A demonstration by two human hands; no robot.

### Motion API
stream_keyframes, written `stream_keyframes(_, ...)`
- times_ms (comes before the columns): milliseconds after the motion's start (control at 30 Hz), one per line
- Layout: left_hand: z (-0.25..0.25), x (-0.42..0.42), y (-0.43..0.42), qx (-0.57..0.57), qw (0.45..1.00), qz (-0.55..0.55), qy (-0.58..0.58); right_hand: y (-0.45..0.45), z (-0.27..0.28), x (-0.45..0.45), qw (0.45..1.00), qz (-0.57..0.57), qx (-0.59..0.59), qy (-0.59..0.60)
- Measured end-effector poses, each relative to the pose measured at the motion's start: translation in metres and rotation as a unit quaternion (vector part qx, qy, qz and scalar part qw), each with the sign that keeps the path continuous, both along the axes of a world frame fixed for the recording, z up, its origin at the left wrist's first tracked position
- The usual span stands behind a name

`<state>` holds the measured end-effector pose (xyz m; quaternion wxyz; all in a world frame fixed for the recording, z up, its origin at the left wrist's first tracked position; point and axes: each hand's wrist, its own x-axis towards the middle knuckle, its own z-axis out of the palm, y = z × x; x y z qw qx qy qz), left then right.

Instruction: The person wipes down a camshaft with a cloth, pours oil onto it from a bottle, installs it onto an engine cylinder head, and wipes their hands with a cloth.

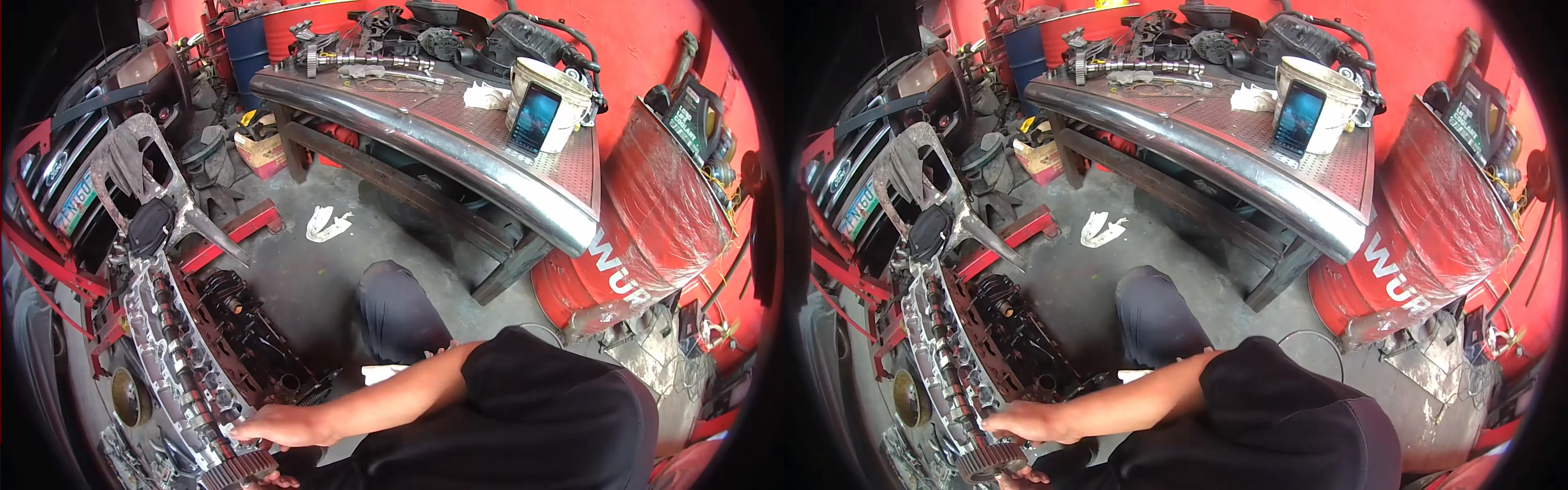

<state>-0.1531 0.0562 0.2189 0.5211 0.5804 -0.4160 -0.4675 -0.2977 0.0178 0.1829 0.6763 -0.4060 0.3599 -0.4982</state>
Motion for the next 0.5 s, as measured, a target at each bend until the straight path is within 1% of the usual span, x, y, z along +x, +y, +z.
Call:
stream_keyframes(33, 0.002, 0.000, 0.000, 0.001, 1.000, 0.000, -0.001, 0.000, 0.018, 0.007, 0.992, 0.006, 0.121, -0.027)
stream_keyframes(67, 0.000, 0.001, 0.000, 0.002, 1.000, -0.001, 0.000, -0.002, 0.027, 0.011, 0.969, 0.011, 0.240, -0.053)
stream_keyframes(100, -0.004, 0.001, -0.001, 0.005, 1.000, 0.009, 0.008, -0.010, 0.024, 0.011, 0.970, 0.068, 0.224, -0.059)
stream_keyframes(133, -0.007, 0.002, -0.002, 0.007, 1.000, 0.020, 0.014, -0.013, 0.021, 0.015, 0.970, 0.070, 0.224, -0.056)
stream_keyframes(200, -0.011, 0.004, -0.002, 0.010, 0.999, 0.022, 0.026, -0.019, 0.019, 0.019, 0.968, 0.089, 0.149, -0.183)
stream_keyframes(233, -0.013, 0.007, -0.003, 0.013, 0.999, 0.018, 0.032, -0.016, 0.017, 0.017, 0.950, 0.165, 0.119, -0.239)
stream_keyframes(267, -0.016, 0.009, -0.003, 0.013, 0.999, 0.024, 0.032, -0.011, 0.016, 0.019, 0.949, 0.170, 0.121, -0.238)
stream_keyframes(300, -0.020, 0.011, -0.004, -0.012, 1.000, 0.010, 0.011, -0.006, 0.015, 0.021, 0.961, 0.141, 0.102, -0.213)
stream_keyframes(333, -0.022, 0.012, -0.005, -0.036, 0.999, -0.005, -0.010, 0.005, 0.028, 0.018, 0.972, 0.110, 0.084, -0.188)
stream_keyframes(367, -0.022, 0.012, -0.005, -0.025, 0.999, 0.003, -0.031, 0.017, 0.042, 0.010, 0.970, 0.088, 0.118, -0.195)
stream_keyframes(400, -0.023, 0.013, -0.005, -0.022, 0.999, 0.004, -0.030, 0.016, 0.039, 0.011, 0.970, 0.088, 0.121, -0.194)
stream_keyframes(467, -0.025, 0.014, -0.005, -0.032, 0.999, 0.001, -0.020, 0.014, 0.032, 0.016, 0.977, 0.039, 0.101, -0.182)
stream_keyframes(500, -0.028, 0.014, -0.006, -0.031, 0.999, -0.002, -0.018, 0.006, 0.027, 0.020, 0.970, 0.060, 0.114, -0.208)
